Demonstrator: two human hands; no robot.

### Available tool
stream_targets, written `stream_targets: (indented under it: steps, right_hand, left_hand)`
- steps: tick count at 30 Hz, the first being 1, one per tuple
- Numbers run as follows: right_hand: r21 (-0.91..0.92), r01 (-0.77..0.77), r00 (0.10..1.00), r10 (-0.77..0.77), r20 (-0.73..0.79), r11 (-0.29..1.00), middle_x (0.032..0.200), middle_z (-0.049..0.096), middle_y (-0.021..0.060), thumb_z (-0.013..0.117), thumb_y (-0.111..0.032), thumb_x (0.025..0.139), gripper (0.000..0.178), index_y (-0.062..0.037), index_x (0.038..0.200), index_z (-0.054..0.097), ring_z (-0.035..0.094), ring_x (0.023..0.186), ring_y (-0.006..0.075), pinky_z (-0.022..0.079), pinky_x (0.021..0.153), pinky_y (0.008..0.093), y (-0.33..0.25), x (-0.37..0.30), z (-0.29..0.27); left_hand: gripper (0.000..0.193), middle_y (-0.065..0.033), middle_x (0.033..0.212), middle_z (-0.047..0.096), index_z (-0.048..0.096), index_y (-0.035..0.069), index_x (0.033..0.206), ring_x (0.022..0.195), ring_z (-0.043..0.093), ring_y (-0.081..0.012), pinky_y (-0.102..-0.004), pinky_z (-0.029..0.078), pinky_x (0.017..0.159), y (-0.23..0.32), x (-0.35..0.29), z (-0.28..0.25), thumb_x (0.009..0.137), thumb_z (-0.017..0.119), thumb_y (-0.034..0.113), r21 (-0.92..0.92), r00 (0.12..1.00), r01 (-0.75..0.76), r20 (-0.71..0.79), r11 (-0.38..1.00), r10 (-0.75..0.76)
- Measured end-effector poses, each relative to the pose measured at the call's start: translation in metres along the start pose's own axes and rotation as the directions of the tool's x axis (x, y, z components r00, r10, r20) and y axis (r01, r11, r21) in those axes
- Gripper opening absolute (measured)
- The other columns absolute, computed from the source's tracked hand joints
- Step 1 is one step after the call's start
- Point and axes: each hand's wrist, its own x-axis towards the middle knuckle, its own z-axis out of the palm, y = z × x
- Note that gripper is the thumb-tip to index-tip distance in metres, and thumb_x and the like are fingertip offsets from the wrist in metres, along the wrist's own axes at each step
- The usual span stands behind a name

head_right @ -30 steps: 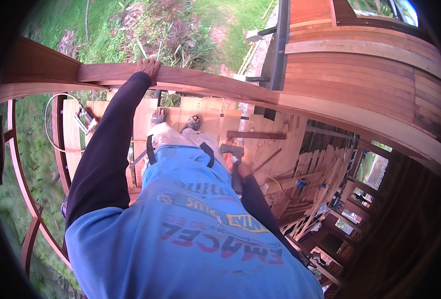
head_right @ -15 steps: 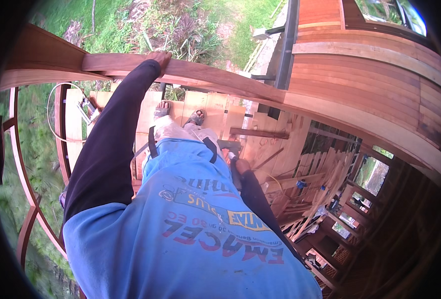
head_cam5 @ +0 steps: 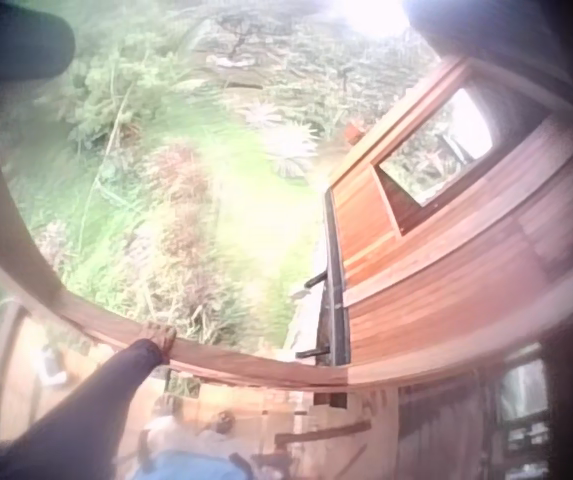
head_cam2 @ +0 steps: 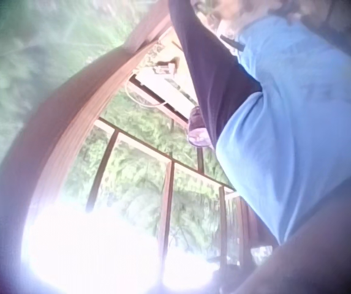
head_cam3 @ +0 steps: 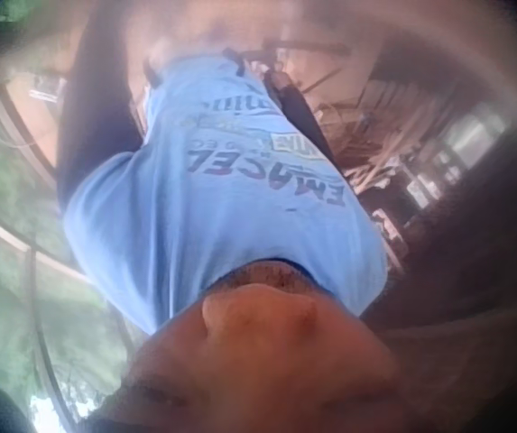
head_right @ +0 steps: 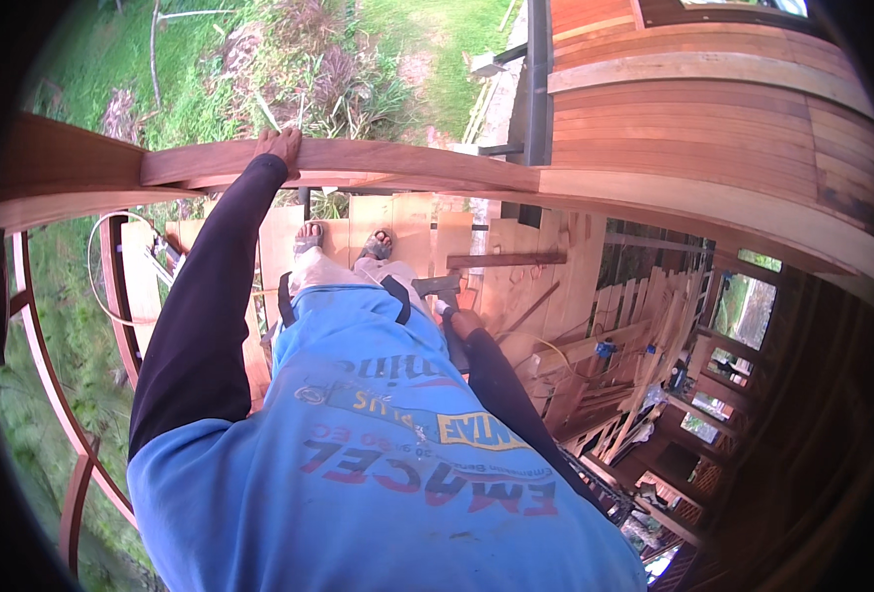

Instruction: The person hammers nails into wooden planks to assemble a wooden structure. They measure and mark planks with a tape measure and pencil, then hammer nails to secure the pieces together.

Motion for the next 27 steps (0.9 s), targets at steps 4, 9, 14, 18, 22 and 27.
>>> stream_targets:
  steps: [4, 9, 14, 18, 22, 27]
  right_hand:
    - [0.240, 0.013, 1.000, -0.015, 0.007, 0.971, 0.073, 0.069, 0.0068, 0.069, -0.064, 0.088, 0.063, -0.0004, 0.086, 0.073, 0.064, 0.064, 0.0172, 0.049, 0.062, 0.0341, -0.019, -0.023, 0.001]
    - [0.225, -0.013, 1.000, 0.015, -0.009, 0.974, 0.078, 0.072, 0.0141, 0.067, -0.056, 0.090, 0.057, 0.0008, 0.092, 0.075, 0.069, 0.071, 0.0242, 0.052, 0.068, 0.0372, -0.028, -0.042, 0.001]
    - [0.188, -0.079, 0.997, 0.081, -0.001, 0.979, 0.086, 0.073, 0.0220, 0.062, -0.047, 0.091, 0.051, 0.0028, 0.095, 0.074, 0.072, 0.084, 0.0320, 0.052, 0.079, 0.0416, -0.038, -0.054, 0.001]
    - [0.118, -0.073, 0.997, 0.072, 0.006, 0.990, 0.086, 0.074, 0.0196, 0.064, -0.058, 0.088, 0.063, 0.0037, 0.093, 0.075, 0.071, 0.084, 0.0310, 0.052, 0.079, 0.0416, -0.028, -0.044, 0.003]
    - [0.076, -0.059, 0.998, 0.060, -0.006, 0.995, 0.084, 0.074, 0.0174, 0.067, -0.065, 0.085, 0.070, 0.0042, 0.092, 0.075, 0.071, 0.080, 0.0297, 0.052, 0.076, 0.0404, -0.004, -0.017, 0.015]
    - [0.276, 0.016, 1.000, -0.012, -0.014, 0.961, 0.079, 0.073, 0.0111, 0.073, -0.045, 0.087, 0.045, 0.0001, 0.089, 0.074, 0.070, 0.069, 0.0220, 0.053, 0.068, 0.0342, 0.045, 0.021, 0.019]
  left_hand:
    - [0.084, -0.0104, 0.137, 0.057, 0.050, 0.013, 0.135, 0.131, 0.053, -0.0336, -0.0562, 0.037, 0.108, 0.005, -0.002, -0.001, 0.065, 0.092, 0.034, 0.027, 0.999, 0.036, 0.032, 0.999, -0.037]
    - [0.095, -0.0095, 0.146, 0.050, 0.046, 0.013, 0.141, 0.142, 0.041, -0.0338, -0.0661, 0.024, 0.115, 0.018, 0.002, -0.004, 0.062, 0.094, 0.037, -0.006, 0.991, 0.105, 0.085, 0.994, -0.104]
    - [0.095, -0.0093, 0.146, 0.049, 0.048, 0.018, 0.140, 0.146, 0.035, -0.0345, -0.0657, 0.015, 0.120, 0.012, -0.002, -0.003, 0.060, 0.095, 0.042, -0.088, 0.996, 0.082, 0.036, 0.993, -0.079]
    - [0.099, -0.0106, 0.148, 0.047, 0.049, 0.018, 0.141, 0.148, 0.031, -0.0365, -0.0660, 0.011, 0.120, 0.016, -0.001, -0.009, 0.060, 0.092, 0.053, -0.090, 0.994, 0.091, 0.061, 0.992, -0.086]
    - [0.100, -0.0112, 0.152, 0.044, 0.050, 0.017, 0.143, 0.149, 0.030, -0.0365, -0.0667, 0.011, 0.120, 0.019, -0.004, -0.019, 0.064, 0.083, 0.070, -0.108, 0.991, 0.106, 0.099, 0.989, -0.095]
    - [0.104, -0.0097, 0.156, 0.042, 0.049, 0.017, 0.145, 0.150, 0.028, -0.0365, -0.0668, 0.012, 0.119, 0.029, 0.005, -0.014, 0.065, 0.076, 0.079, -0.112, 0.987, 0.119, 0.118, 0.987, -0.106]
